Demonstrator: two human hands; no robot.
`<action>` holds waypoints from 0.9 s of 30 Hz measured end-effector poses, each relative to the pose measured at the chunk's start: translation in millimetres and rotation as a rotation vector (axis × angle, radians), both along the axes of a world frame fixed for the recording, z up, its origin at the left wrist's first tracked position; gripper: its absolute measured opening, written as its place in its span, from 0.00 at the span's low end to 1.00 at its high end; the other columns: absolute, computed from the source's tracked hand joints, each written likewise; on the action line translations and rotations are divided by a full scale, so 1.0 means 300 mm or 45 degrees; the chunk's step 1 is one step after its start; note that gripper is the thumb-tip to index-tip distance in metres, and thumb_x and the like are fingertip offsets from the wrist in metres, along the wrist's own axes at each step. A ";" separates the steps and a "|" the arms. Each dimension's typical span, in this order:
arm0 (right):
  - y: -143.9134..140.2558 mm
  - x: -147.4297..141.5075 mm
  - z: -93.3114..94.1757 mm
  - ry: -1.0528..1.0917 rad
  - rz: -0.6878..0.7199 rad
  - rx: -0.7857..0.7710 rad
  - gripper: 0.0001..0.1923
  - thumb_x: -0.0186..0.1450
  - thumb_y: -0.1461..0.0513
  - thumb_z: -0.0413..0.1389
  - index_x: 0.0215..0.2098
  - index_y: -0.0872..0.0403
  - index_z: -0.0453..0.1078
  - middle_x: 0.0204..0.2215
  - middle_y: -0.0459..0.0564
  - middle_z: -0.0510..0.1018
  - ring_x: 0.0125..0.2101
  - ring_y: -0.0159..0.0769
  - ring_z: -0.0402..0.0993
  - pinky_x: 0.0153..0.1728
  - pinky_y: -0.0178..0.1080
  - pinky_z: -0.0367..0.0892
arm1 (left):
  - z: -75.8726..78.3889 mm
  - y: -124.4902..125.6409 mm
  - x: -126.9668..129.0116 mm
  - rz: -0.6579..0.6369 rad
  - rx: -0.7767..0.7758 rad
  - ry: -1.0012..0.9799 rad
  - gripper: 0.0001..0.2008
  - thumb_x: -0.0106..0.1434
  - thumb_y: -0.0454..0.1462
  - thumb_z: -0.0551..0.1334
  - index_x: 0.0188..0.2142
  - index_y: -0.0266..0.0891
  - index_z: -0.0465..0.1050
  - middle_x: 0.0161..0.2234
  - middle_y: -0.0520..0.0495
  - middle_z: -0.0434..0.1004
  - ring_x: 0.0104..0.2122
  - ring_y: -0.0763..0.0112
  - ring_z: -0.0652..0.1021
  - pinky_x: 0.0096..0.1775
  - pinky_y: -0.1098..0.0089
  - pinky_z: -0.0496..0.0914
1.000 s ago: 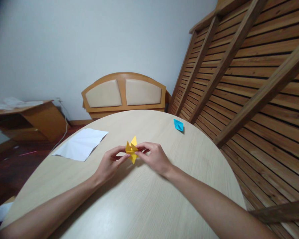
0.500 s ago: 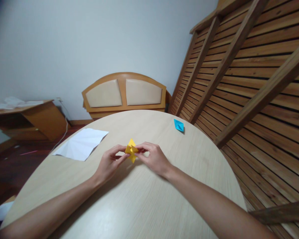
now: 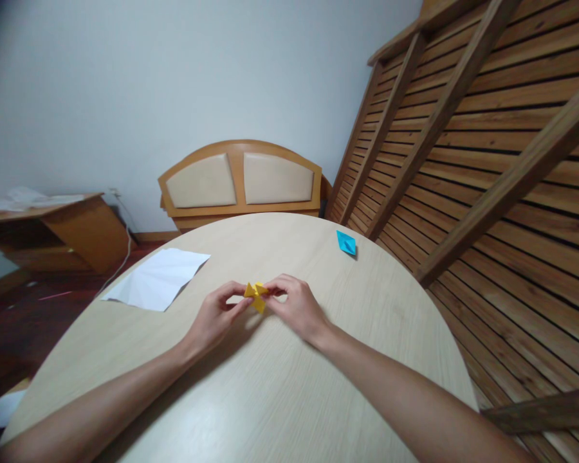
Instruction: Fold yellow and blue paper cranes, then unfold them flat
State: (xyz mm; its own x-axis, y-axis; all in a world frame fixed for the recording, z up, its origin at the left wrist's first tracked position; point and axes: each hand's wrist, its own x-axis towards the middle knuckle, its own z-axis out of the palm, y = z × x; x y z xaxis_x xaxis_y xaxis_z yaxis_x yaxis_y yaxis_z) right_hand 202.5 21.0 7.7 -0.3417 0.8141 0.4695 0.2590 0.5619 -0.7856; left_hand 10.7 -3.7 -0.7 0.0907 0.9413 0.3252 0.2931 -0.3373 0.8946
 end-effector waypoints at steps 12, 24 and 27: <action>-0.001 -0.003 -0.007 -0.027 -0.018 -0.043 0.03 0.63 0.65 0.61 0.36 0.54 0.77 0.34 0.49 0.80 0.35 0.35 0.76 0.40 0.40 0.72 | 0.000 -0.005 0.005 0.000 0.022 0.034 0.11 0.63 0.43 0.63 0.36 0.37 0.77 0.36 0.43 0.79 0.38 0.63 0.78 0.35 0.65 0.77; -0.004 -0.001 0.005 0.022 -0.070 -0.095 0.06 0.62 0.63 0.61 0.37 0.52 0.81 0.34 0.50 0.84 0.34 0.38 0.79 0.37 0.40 0.72 | -0.001 -0.002 -0.004 -0.001 0.029 0.042 0.11 0.63 0.43 0.63 0.39 0.38 0.79 0.38 0.43 0.80 0.39 0.62 0.79 0.36 0.63 0.78; 0.000 -0.003 -0.001 0.028 -0.082 -0.081 0.06 0.61 0.64 0.61 0.36 0.52 0.81 0.34 0.50 0.85 0.34 0.38 0.80 0.37 0.40 0.73 | 0.000 -0.005 -0.002 0.017 0.040 0.046 0.11 0.63 0.42 0.63 0.38 0.38 0.79 0.38 0.43 0.80 0.38 0.63 0.79 0.36 0.63 0.78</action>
